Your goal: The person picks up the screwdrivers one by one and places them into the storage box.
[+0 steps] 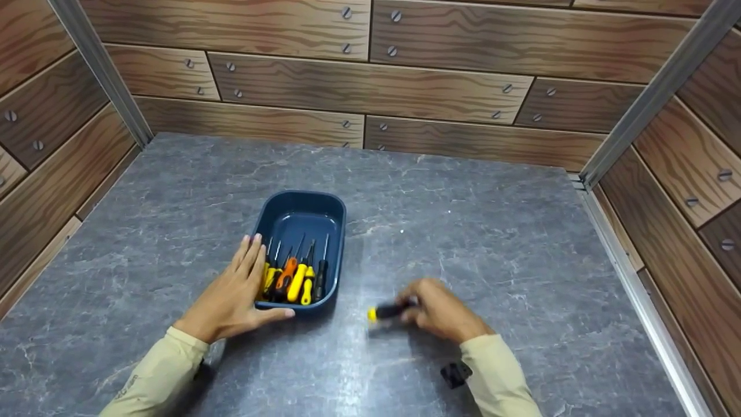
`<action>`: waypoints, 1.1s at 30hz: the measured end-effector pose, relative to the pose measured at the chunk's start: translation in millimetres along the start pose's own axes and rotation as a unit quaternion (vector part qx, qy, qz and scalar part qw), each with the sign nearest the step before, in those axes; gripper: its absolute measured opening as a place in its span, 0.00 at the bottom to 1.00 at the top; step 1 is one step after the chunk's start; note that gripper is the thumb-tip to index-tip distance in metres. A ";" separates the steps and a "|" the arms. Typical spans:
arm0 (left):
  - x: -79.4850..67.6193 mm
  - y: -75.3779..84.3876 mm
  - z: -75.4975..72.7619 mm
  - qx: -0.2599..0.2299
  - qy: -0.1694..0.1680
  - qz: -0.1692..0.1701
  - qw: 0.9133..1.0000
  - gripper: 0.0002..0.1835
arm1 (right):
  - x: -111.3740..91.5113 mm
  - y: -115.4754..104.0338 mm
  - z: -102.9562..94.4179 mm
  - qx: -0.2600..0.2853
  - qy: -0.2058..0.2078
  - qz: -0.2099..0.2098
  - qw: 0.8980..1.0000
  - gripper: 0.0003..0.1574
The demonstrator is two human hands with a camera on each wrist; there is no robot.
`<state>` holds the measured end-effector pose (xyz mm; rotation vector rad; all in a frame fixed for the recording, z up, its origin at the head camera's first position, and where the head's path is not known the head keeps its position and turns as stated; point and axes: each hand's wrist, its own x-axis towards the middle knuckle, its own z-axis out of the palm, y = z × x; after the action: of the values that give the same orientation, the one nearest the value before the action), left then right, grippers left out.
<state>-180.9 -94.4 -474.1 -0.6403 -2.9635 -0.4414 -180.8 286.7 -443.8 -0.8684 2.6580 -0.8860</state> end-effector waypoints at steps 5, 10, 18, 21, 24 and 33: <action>-2.7 2.8 1.1 -0.008 -0.012 -0.011 1.000 0.72 | 33.6 -25.8 -10.0 -0.094 0.107 -0.093 0.985 0.18; -3.0 5.0 0.9 -0.008 -0.008 -0.006 1.000 0.72 | 76.8 -53.7 -3.0 -0.204 0.169 -0.207 0.942 0.20; -3.8 20.6 7.5 -0.008 0.000 0.013 1.000 0.72 | 116.7 -67.5 30.9 -0.281 -0.004 -0.216 0.935 0.25; -5.8 26.7 9.6 -0.013 -0.003 0.024 1.000 0.72 | 115.7 -62.6 38.4 -0.272 -0.049 -0.212 0.937 0.24; -6.7 29.9 9.5 -0.014 -0.002 0.028 1.000 0.72 | 114.2 -58.9 39.9 -0.240 -0.069 -0.211 0.945 0.24; 1.6 29.0 6.2 -0.031 -0.042 0.030 0.998 0.71 | 109.5 -52.3 31.5 -0.181 -0.056 -0.186 0.964 0.20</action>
<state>-170.5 -66.7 -472.2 -0.7711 -3.0108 -0.5163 -233.0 172.8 -438.5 -1.4919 2.6410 -0.3968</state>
